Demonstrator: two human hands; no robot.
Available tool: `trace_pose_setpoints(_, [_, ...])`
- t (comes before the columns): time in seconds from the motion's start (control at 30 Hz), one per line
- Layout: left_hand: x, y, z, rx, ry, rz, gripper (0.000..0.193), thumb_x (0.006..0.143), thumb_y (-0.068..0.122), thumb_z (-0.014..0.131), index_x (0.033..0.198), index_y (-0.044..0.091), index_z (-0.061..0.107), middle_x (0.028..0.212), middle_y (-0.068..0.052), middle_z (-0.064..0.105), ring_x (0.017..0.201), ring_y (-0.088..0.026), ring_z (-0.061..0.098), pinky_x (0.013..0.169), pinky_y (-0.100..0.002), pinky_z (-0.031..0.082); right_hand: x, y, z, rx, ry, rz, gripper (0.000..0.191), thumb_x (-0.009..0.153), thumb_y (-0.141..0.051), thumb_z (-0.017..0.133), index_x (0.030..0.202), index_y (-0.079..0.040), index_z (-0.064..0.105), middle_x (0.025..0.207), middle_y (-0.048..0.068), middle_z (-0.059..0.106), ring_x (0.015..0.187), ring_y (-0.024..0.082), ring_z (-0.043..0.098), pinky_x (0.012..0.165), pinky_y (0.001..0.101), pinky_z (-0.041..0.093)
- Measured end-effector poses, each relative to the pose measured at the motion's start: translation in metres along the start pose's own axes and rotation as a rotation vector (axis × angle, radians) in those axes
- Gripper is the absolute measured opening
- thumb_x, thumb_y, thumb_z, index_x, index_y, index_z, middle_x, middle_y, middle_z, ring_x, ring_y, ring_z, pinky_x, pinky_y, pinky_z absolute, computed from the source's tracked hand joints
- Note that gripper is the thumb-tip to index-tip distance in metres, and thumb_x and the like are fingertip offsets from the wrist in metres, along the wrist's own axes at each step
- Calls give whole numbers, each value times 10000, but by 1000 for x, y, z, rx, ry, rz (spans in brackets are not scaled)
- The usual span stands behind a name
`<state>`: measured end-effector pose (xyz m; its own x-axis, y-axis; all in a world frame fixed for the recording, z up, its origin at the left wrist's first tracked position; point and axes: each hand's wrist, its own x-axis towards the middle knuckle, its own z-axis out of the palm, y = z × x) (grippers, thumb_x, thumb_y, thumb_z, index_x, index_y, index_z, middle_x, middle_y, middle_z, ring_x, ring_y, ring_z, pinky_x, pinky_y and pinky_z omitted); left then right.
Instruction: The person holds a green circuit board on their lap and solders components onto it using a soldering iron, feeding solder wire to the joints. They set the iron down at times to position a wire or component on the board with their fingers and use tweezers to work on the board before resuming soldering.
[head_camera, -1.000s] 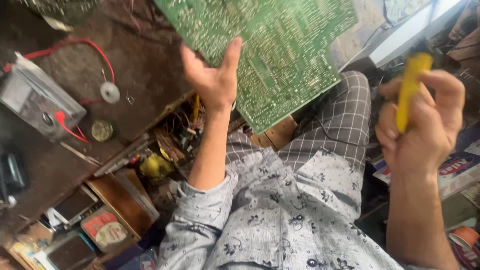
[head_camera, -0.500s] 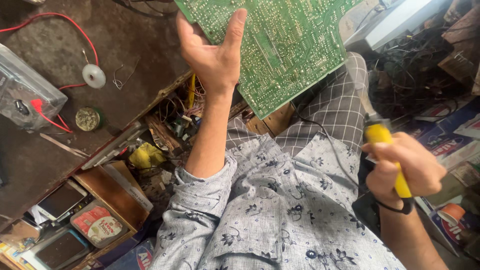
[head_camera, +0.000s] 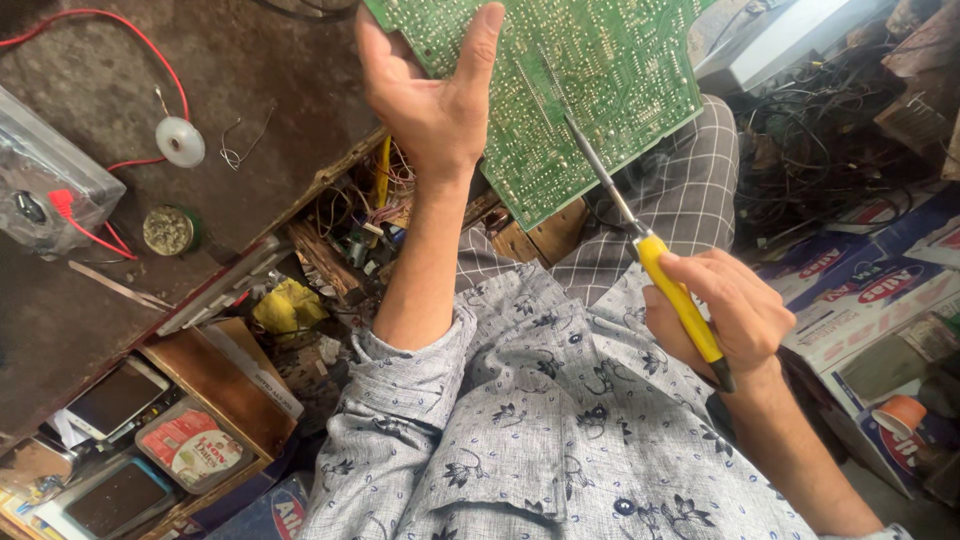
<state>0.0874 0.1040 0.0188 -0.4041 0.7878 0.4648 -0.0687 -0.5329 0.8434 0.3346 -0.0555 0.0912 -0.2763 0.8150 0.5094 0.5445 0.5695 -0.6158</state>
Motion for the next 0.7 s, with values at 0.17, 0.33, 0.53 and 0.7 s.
trace_pose_setpoints(0.17, [5,-4,-3,44,-9,42,547,986,77,864,1406,-8,523,1266,-127,671,1197,-175,659,1117,-313,522,11,-1,7,-10,1,1,321,854,96,777,1150,82,653,898,197,722,767,262,726,649,302,562])
trace_pose_setpoints(0.33, [9,-7,-5,52,-6,26,570,981,92,869,1415,-9,513,1265,-136,670,1191,-181,660,1106,-321,526,14,1,11,-32,2,10,322,865,96,772,1164,77,655,913,197,724,772,258,719,650,298,557])
trace_pose_setpoints(0.53, [13,-9,-7,21,-10,30,579,982,95,865,1435,-1,517,1253,-133,673,1180,-186,672,1100,-331,542,15,4,16,-51,12,15,310,881,88,775,1170,69,665,909,188,737,750,226,720,624,273,552])
trace_pose_setpoints(0.7, [14,-9,-9,36,-1,26,554,988,78,864,1403,-14,509,1263,-131,669,1187,-181,663,1106,-319,525,17,4,17,-42,2,22,313,877,79,765,1173,67,662,907,189,737,734,214,711,624,273,546])
